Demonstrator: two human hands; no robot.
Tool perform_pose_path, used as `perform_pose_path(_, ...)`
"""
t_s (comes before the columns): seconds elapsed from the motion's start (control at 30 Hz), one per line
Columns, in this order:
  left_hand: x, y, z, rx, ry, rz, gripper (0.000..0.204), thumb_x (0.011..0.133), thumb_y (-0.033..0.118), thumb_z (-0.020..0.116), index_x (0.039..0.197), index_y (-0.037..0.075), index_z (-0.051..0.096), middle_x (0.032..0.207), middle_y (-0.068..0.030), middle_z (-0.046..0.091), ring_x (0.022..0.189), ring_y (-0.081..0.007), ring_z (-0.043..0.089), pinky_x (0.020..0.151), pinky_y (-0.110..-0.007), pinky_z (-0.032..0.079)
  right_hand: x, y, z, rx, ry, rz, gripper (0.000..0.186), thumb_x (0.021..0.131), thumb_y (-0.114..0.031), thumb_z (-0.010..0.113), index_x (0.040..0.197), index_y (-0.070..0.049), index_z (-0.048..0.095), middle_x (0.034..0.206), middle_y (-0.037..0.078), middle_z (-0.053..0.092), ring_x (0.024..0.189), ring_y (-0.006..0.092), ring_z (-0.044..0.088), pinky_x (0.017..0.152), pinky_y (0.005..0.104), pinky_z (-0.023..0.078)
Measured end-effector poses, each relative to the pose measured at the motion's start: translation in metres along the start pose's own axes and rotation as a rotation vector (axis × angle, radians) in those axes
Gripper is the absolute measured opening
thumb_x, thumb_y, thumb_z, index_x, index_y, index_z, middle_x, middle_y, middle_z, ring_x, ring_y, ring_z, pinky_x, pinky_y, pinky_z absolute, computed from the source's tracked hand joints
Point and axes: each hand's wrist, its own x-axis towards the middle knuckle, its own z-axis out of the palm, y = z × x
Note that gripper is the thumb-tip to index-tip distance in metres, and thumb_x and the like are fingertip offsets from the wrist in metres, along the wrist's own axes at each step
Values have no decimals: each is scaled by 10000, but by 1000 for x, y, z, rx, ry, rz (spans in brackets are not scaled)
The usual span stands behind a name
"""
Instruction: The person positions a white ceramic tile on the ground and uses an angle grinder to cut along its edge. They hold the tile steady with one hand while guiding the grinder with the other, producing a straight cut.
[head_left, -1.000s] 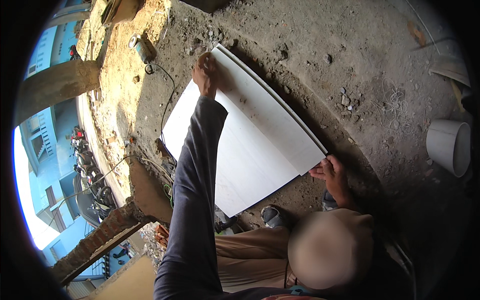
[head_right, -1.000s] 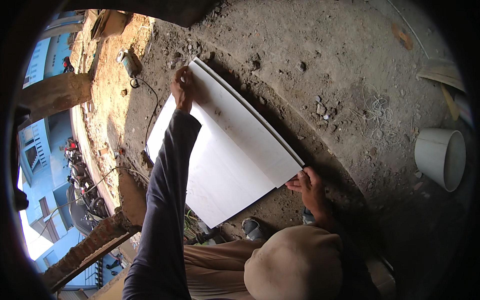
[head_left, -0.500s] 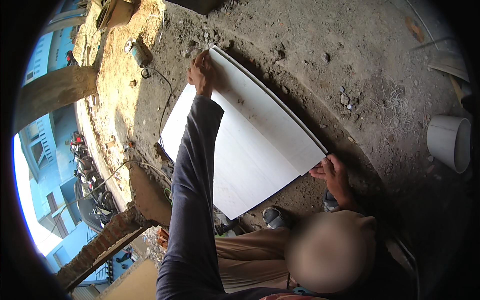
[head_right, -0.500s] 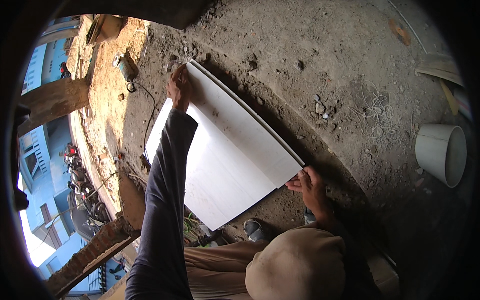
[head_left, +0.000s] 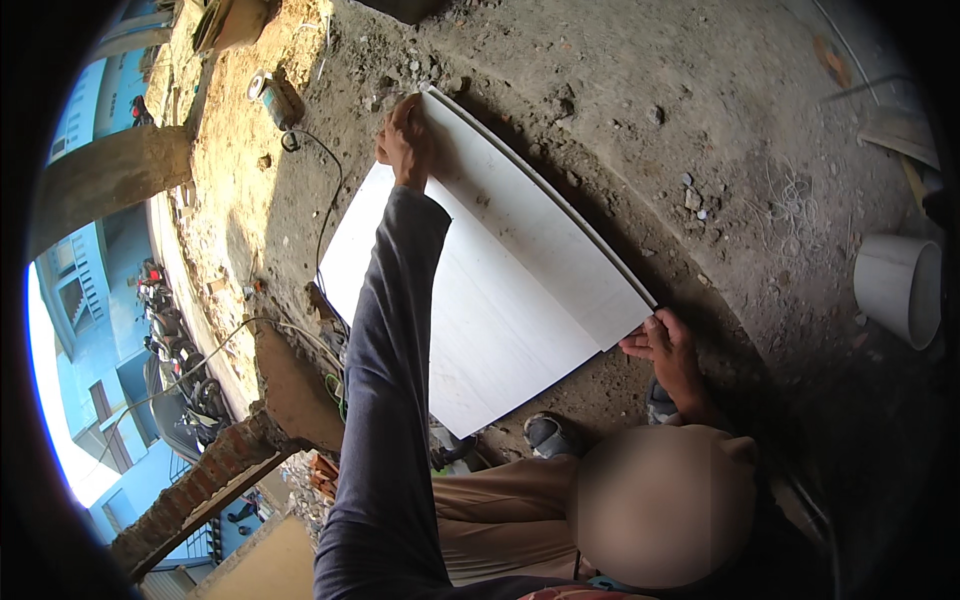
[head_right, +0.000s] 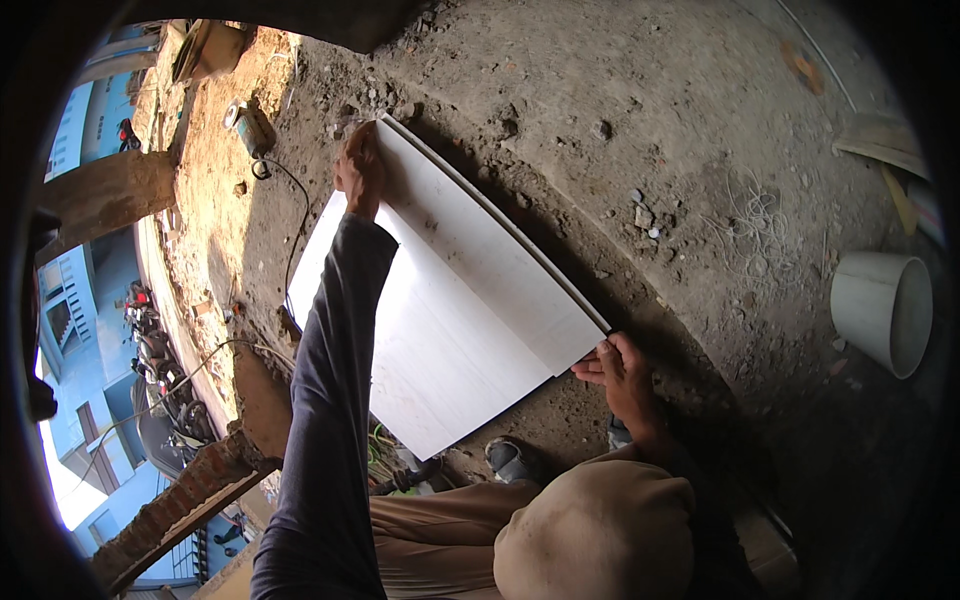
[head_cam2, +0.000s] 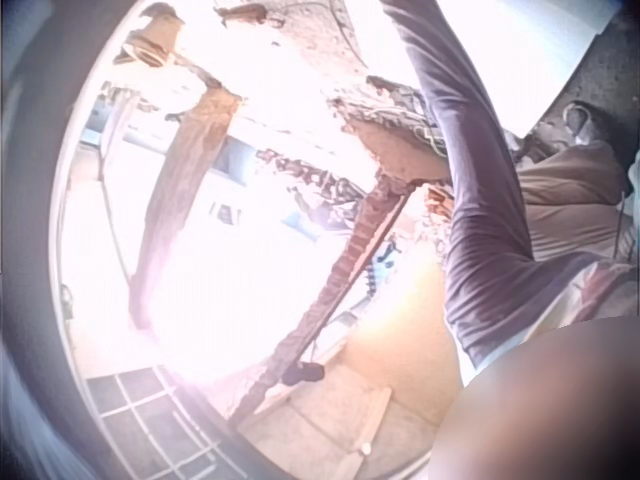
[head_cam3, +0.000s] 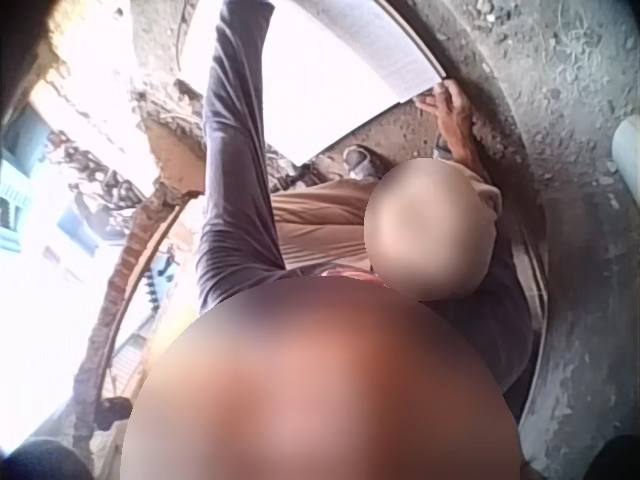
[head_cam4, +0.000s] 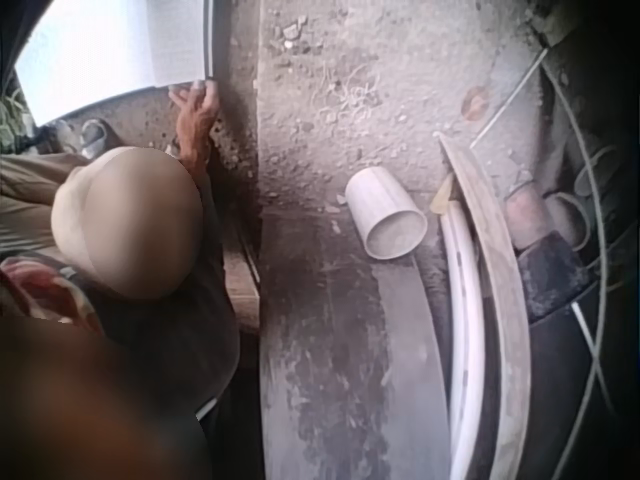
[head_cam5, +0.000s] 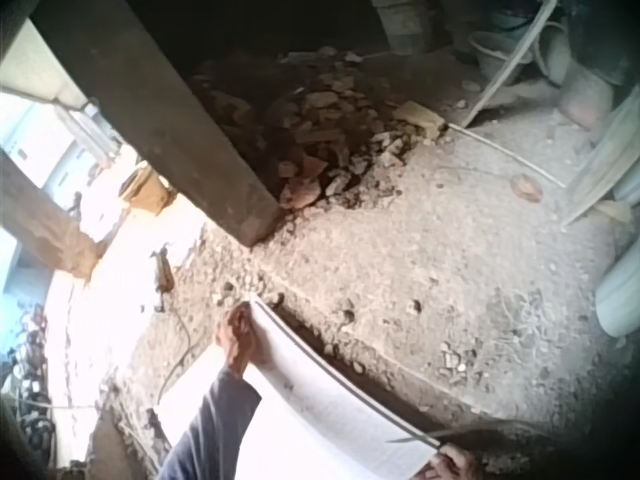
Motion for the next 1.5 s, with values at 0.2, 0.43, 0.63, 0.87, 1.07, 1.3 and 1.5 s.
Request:
perform_pose_path(0.2,3,-10,0,21,-25,8,293,1027,350,601,1268,263,744,1285,-78,706,1177,-312,626,1113,-420,327,1,-1,-2,-16,-18,-4,300,1131,-233,437,1163,44,547,1022,181,704,942,262,761,858,419,655)
perform_pose_path(0.43,3,-12,-7,10,-134,-20,363,1033,419,565,1343,295,705,1400,-62,678,1298,-310,609,1145,-499,313,1,0,-2,0,-27,-11,295,1130,-234,446,1164,40,550,1015,169,704,935,258,760,849,415,656)
perform_pose_path(0.63,11,-19,-6,-55,-196,-30,377,1037,434,559,1371,318,689,1422,-65,668,1313,-344,600,1145,-504,345,-1,-3,2,4,4,-3,294,1129,-224,446,1157,47,556,1015,178,699,932,272,762,844,412,656)
perform_pose_path(0.87,27,-37,1,-63,-239,-10,390,1052,374,560,1404,242,668,1369,-113,683,1258,-344,629,1078,-460,442,1,1,1,19,-18,-21,284,1139,-212,412,1149,30,561,1042,159,700,943,249,755,858,396,653)
perform_pose_path(1.07,24,-27,-1,-282,-279,14,382,1082,144,525,1435,29,616,1408,-143,659,1252,-241,634,1052,-341,487,5,15,-3,130,-49,-19,222,1141,-166,421,1158,18,544,1063,172,698,956,261,756,883,430,655)
perform_pose_path(1.3,24,-34,0,-375,-327,72,415,1090,177,496,1471,35,580,1401,-116,630,1216,-209,594,1043,-324,470,2,17,2,221,3,-47,243,1141,-175,441,1132,37,561,1060,182,692,942,275,757,871,434,660)
perform_pose_path(1.5,24,-38,-1,-455,-366,43,409,1111,234,489,1466,54,587,1394,-110,623,1230,-205,574,1053,-350,461,-2,12,4,221,14,-24,245,1134,-186,452,1143,29,570,1044,162,686,898,255,747,841,422,648)
